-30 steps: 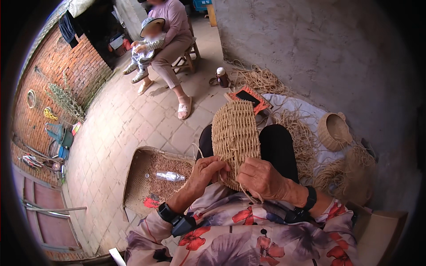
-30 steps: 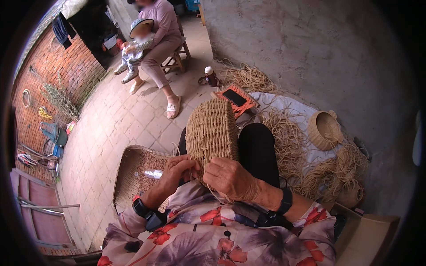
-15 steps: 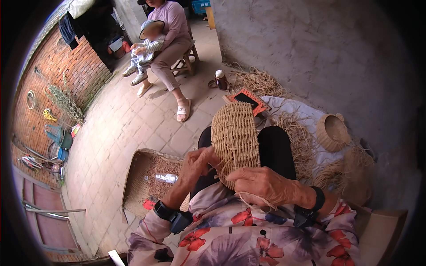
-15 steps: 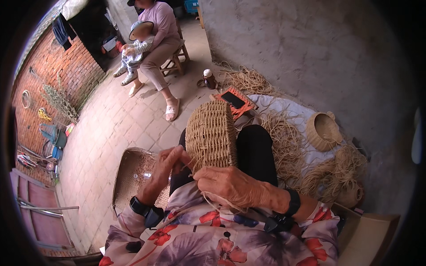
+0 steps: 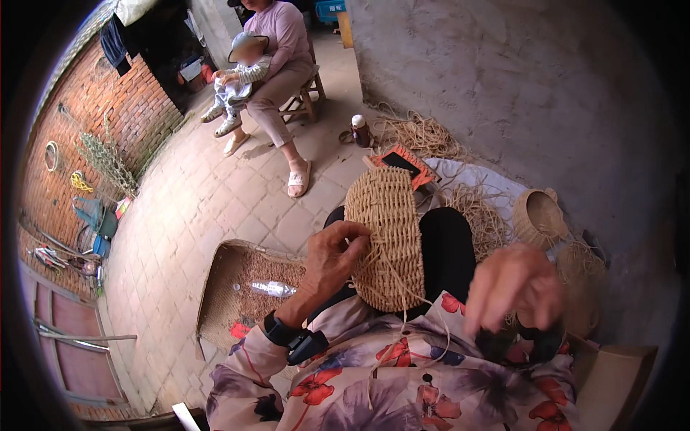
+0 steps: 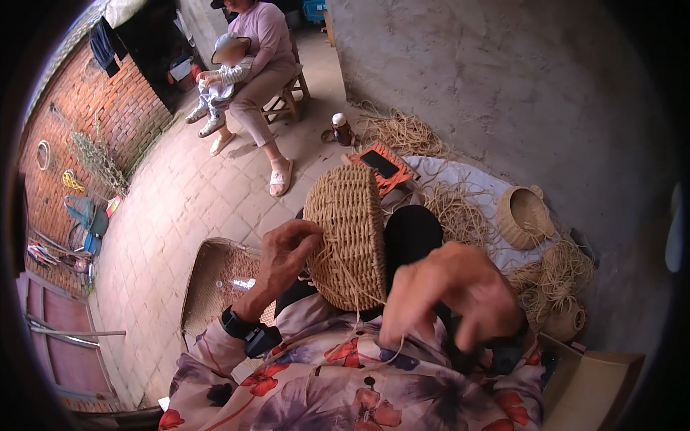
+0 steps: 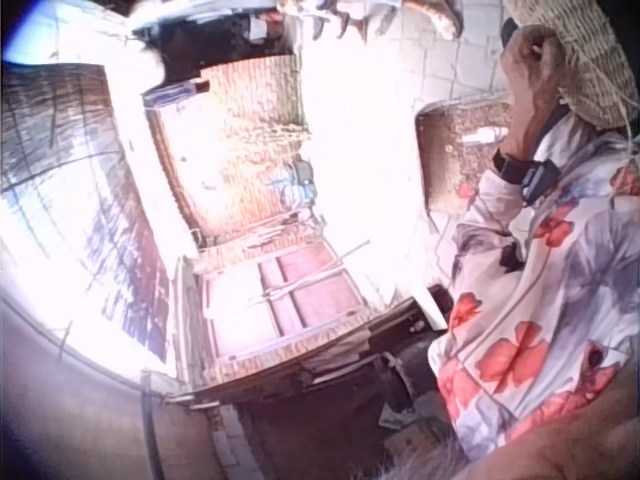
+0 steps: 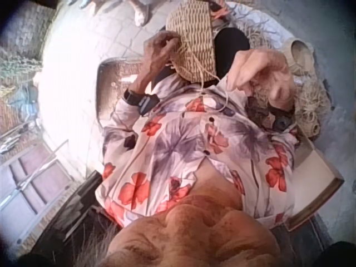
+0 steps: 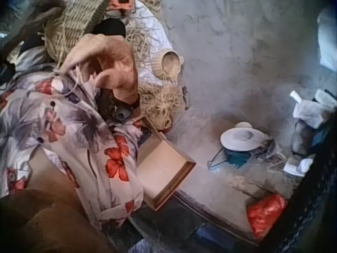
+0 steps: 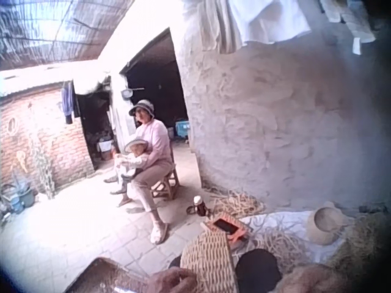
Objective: Weaving a straw basket using thin strips of material.
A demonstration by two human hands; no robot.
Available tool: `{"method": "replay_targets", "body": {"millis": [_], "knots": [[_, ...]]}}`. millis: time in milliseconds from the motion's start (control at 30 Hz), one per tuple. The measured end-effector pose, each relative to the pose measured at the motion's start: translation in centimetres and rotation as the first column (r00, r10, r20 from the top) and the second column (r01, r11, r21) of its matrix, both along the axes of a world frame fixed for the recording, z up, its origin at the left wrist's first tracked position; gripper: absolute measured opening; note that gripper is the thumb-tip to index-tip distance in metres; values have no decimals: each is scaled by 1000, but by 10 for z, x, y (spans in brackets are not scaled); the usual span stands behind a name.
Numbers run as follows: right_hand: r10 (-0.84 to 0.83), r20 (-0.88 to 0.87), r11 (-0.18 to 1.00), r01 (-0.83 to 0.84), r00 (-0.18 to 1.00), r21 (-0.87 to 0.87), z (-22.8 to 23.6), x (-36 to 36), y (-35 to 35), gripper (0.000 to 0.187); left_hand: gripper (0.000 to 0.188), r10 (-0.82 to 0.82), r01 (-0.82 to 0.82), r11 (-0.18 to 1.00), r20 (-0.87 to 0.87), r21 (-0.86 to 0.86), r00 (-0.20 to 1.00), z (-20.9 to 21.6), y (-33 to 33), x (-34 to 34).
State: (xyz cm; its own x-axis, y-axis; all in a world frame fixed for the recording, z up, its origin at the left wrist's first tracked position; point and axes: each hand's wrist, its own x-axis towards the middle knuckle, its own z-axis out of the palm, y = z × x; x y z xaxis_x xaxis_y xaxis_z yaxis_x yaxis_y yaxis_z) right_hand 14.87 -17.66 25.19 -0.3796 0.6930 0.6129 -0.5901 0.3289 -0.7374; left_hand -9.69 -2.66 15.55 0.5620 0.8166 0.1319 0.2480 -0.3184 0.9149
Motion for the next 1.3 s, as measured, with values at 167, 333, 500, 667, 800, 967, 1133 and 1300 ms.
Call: {"method": "replay_targets", "body": {"millis": [167, 333, 500, 667, 800, 967, 1133, 1300], "knots": [[-309, 247, 873, 377, 918, -309, -41, 7, 21, 31, 18, -114, 118, 986, 38, -116, 993, 7, 6, 5], [-391, 360, 771, 515, 847, -374, -73, 8, 35, 29, 11, -93, 116, 963, 103, -244, 990, 23, 16, 9], [-411, 368, 701, 547, 834, -457, -89, 7, 38, 21, 16, -257, 408, 678, -323, 611, 911, 51, 37, 12], [-394, 404, 653, 561, 825, -508, -103, 2, 39, 18, 11, -294, 646, 335, -576, 685, 763, 67, 51, 26], [-462, 389, 650, 603, 797, -463, -110, -2, 46, 18, 8, -288, 704, 223, -644, 675, 709, 73, 53, 38], [-461, 354, 615, 580, 814, -534, -114, -7, 52, 18, 9, -326, 744, 141, -679, 653, 658, 75, 58, 40], [-466, 331, 594, 567, 821, -571, -117, -10, 53, 17, 12, -370, 718, 133, -638, 683, 675, 61, 66, 37], [-470, 328, 595, 569, 820, -568, -118, -10, 53, 18, 10, -408, 450, 739, -199, 501, 891, 47, 73, 28]]}}
